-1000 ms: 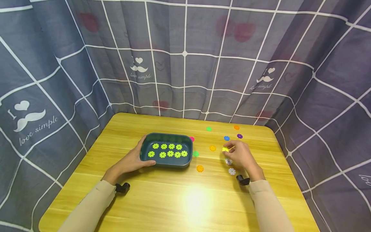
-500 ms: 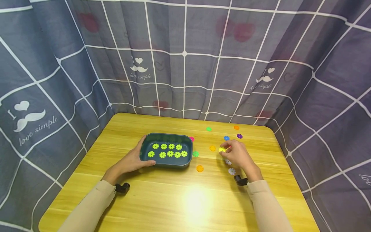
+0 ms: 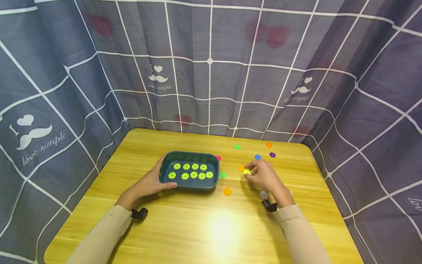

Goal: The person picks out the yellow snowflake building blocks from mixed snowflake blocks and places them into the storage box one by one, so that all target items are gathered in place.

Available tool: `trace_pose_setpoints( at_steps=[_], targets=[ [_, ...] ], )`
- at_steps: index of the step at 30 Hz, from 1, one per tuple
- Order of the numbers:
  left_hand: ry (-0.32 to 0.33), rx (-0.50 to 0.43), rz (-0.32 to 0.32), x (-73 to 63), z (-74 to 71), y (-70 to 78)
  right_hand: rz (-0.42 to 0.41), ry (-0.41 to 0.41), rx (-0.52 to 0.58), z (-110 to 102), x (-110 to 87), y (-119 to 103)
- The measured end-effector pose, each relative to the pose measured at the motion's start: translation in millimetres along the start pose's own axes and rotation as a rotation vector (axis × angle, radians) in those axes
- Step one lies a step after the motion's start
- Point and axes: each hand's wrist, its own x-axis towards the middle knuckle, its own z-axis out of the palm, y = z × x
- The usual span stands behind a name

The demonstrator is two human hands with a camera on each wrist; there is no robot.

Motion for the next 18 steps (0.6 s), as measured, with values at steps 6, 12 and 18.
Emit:
trace_pose_setpoints(
  at_steps=[6, 12, 18],
  targets=[
    [0.001, -0.006, -0.003, 0.3, -0.2, -0.3, -0.043, -0.004, -0.011, 4, 2.8, -7],
    [-0.001, -0.013, -0.003, -0.4, -0.3, 0.2, -0.074, -0.007, -0.026, 9, 7.9, -13],
    [0.0, -0.021, 0.003, -0.7, -0.2, 0.4, -0.106, -0.008, -0.027, 12, 10.3, -22]
  ],
)
